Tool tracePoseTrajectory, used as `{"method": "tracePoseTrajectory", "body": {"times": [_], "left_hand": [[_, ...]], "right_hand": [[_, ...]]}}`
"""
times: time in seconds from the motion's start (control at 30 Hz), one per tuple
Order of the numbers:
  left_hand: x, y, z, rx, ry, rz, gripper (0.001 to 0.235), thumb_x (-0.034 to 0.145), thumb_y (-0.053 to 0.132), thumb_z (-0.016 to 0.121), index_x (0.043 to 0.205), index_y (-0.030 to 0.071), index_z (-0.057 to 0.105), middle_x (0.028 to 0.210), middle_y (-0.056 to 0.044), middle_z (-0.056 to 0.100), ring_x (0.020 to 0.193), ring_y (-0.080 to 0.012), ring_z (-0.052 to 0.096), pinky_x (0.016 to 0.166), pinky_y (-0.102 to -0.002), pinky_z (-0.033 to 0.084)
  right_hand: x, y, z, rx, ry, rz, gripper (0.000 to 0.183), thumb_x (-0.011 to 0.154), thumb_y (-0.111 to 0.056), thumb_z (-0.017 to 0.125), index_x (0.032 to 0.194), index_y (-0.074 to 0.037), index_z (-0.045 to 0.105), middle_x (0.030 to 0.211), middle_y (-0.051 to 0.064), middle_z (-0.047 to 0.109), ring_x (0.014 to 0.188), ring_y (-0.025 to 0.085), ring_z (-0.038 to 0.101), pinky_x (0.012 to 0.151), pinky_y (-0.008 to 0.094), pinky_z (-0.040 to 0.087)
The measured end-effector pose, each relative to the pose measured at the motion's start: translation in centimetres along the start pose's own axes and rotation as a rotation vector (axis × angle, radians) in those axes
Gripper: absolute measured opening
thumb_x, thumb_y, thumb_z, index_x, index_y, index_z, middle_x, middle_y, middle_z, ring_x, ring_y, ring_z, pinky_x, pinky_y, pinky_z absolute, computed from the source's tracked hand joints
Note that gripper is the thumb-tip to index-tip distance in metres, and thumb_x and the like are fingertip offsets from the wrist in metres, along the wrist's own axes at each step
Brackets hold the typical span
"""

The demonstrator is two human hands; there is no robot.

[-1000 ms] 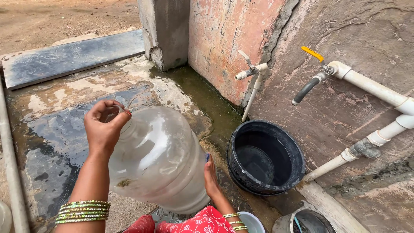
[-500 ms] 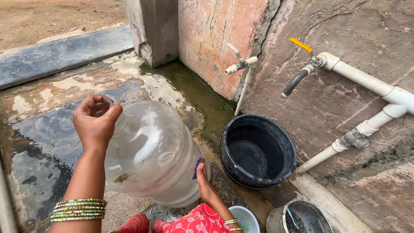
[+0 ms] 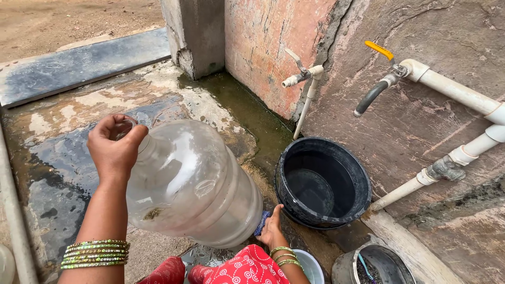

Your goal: Clean a large plastic water bottle using a blue sponge and water from a tap.

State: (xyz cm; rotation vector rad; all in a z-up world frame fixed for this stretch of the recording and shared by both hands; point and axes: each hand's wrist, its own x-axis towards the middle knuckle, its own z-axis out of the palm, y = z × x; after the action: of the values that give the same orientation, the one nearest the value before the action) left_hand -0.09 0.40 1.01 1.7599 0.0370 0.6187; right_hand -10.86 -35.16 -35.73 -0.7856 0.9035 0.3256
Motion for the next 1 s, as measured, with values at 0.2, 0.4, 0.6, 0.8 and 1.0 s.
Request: {"method": "tracePoseTrajectory", "body": {"times": [0.2, 0.4, 0.6, 0.8, 1.0], "left_hand": [[0.9, -0.4, -1.3, 0.072, 0.046, -0.071, 0.018, 0.077, 0.017, 0.08, 0.09, 0.008, 0.071, 0.087, 0.0, 0.074, 0.078, -0.0056, 0.065, 0.073, -0.023, 0.052], [1.4, -1.5, -2.3, 0.089, 0.128, -0.113, 0.022, 0.077, 0.018, 0.082, 0.092, 0.008, 0.071, 0.086, 0.001, 0.073, 0.075, -0.005, 0.064, 0.069, -0.023, 0.052], [1.9, -2.5, -3.4, 0.149, 0.186, -0.065, 0.024, 0.077, 0.02, 0.082, 0.093, 0.006, 0.071, 0.086, 0.001, 0.072, 0.075, -0.0047, 0.063, 0.07, -0.023, 0.051], [1.8, -2.6, -3.0, 0.137, 0.155, -0.055, 0.023, 0.077, 0.021, 0.08, 0.093, 0.007, 0.072, 0.086, 0.001, 0.073, 0.075, -0.0054, 0.062, 0.071, -0.024, 0.051], [1.3, -2.8, -3.2, 0.151, 0.175, -0.074, 0.023, 0.076, 0.022, 0.08, 0.093, 0.008, 0.072, 0.086, 0.001, 0.072, 0.074, -0.0052, 0.062, 0.07, -0.024, 0.05]], "right_hand": [[-0.6, -0.4, -0.4, -0.088, -0.003, -0.036, 0.148, 0.059, -0.108, 0.002, 0.161, -0.002, -0.008, 0.172, 0.02, 0.001, 0.159, 0.038, 0.007, 0.122, 0.065, 0.001], [-1.4, -0.9, 1.3, -0.255, -0.052, -0.206, 0.135, 0.066, -0.101, 0.004, 0.162, -0.007, -0.006, 0.172, 0.014, 0.0, 0.16, 0.031, 0.002, 0.123, 0.058, -0.004], [-2.9, -1.0, 4.0, -0.548, -0.262, -0.619, 0.11, 0.083, -0.088, 0.014, 0.164, -0.014, 0.008, 0.171, 0.01, 0.013, 0.157, 0.025, 0.015, 0.126, 0.043, 0.013], [-2.8, -3.2, 3.6, -0.473, -0.163, -0.378, 0.106, 0.083, -0.086, 0.004, 0.165, -0.019, 0.005, 0.173, 0.004, 0.008, 0.158, 0.022, 0.01, 0.125, 0.049, 0.007], [-3.4, -1.5, 3.5, -0.505, -0.217, -0.428, 0.111, 0.079, -0.089, 0.005, 0.165, -0.018, 0.007, 0.171, 0.008, 0.013, 0.156, 0.026, 0.015, 0.124, 0.047, 0.01]]}}
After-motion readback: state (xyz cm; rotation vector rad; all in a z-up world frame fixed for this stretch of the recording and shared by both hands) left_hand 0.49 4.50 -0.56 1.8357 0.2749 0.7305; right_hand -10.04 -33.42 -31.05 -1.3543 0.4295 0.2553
